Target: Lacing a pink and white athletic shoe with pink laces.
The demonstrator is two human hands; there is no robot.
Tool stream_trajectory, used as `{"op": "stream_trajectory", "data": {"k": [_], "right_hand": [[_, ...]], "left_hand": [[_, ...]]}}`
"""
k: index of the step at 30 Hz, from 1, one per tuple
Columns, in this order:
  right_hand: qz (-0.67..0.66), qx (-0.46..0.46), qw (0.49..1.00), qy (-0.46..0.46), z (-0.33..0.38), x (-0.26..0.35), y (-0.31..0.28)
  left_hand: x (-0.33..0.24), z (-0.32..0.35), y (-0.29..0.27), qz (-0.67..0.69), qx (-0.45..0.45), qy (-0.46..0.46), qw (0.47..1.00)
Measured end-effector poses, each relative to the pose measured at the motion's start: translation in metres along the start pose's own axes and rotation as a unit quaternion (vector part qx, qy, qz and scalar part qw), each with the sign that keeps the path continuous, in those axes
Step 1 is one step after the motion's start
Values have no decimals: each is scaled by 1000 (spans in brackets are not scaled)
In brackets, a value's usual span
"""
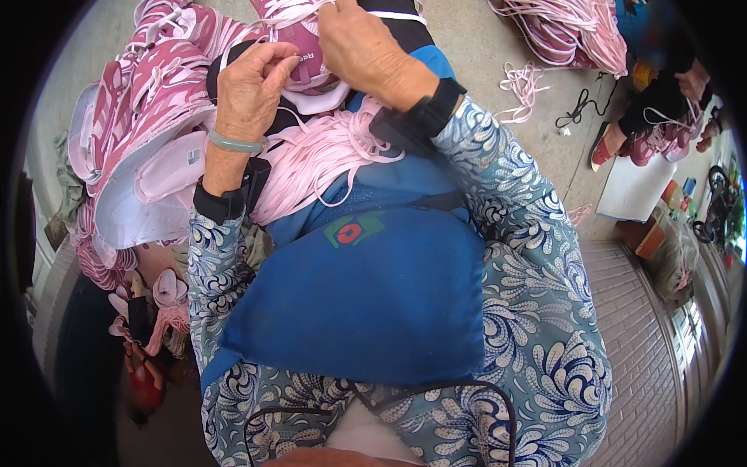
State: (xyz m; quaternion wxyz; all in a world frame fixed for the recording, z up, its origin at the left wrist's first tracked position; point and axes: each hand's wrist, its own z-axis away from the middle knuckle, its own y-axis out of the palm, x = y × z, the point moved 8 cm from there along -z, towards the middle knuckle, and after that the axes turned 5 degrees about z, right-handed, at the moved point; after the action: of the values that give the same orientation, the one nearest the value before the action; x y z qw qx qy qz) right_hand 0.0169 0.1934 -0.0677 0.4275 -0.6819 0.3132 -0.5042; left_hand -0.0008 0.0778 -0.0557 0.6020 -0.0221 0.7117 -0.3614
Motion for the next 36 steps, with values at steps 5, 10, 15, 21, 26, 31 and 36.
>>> {"op": "stream_trajectory", "data": {"k": [5, 10, 15, 21, 26, 31, 36], "right_hand": [[-135, -129, 982, 18, 5, -12, -24], [-59, -75, 994, 52, 2, 1, -27], [180, -59, 979, -78, -13, 29, -28], [300, 28, 941, -150, -23, 40, 4], [234, -54, 943, -230, -27, 50, -19], [-250, 34, 942, -221, 0, 78, -52], [-292, 21, 934, -203, 22, 95, -68]], "left_hand": [[12, 1, -3, -14, -11, -58, 998], [-2, -9, -10, -145, -52, 84, 985], [7, -16, -12, -162, -62, 51, 984], [9, -14, -13, -220, -63, 53, 972], [5, -19, -12, -245, -28, 52, 968], [-11, -14, -10, -259, -23, 91, 961], [-19, -11, -9, -202, -25, 184, 962]]}}
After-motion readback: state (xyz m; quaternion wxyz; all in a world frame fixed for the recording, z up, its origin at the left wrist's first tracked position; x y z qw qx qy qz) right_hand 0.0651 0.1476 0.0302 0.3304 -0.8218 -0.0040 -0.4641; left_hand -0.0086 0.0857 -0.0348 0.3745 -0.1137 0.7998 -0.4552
